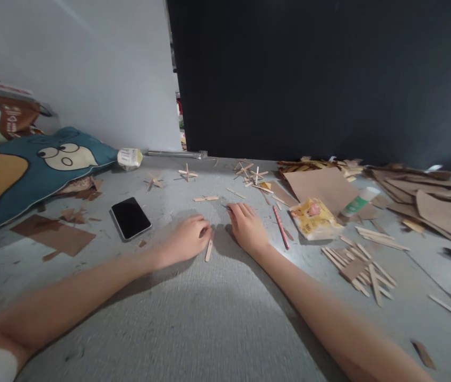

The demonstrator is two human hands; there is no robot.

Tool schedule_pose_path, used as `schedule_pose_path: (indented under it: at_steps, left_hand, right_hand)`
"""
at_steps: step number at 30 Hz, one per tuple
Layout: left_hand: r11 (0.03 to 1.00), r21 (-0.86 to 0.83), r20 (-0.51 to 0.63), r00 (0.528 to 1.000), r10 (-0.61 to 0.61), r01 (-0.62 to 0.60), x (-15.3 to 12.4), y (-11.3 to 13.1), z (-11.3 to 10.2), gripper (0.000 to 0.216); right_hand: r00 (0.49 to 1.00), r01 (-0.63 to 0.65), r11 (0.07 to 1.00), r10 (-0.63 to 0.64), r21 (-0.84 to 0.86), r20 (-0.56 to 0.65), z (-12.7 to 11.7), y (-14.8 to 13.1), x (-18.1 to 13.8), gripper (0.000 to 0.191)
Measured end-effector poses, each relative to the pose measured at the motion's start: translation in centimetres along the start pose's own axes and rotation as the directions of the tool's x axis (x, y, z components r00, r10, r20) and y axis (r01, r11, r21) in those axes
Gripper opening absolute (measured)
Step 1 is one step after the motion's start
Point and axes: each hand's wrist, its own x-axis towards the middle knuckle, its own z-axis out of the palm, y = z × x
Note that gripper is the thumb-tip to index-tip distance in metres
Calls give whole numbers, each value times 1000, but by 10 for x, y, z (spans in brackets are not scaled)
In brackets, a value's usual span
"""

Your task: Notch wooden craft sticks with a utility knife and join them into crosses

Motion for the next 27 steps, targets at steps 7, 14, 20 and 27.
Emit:
schedule_pose_path:
  at_steps: [7,14,20,27]
  left_hand:
    - [988,120,259,964,63,-97,-21,1,-17,26]
    - [980,170,221,973,68,-107,-34,-3,-11,38]
    - [988,129,191,980,60,-86,-34,-11,-10,43]
    - [990,121,216,975,48,-75,-34,-9,-12,50]
  right_hand:
    - [955,-149,896,240,420,-173,-5,-5,0,37]
    - [888,-325,744,452,583,-82,-11,3,13,16]
    - [929,-339,796,369,501,42,-4,24,5,55]
    - [928,-369,897,372,242,38,-2,23,2,38]
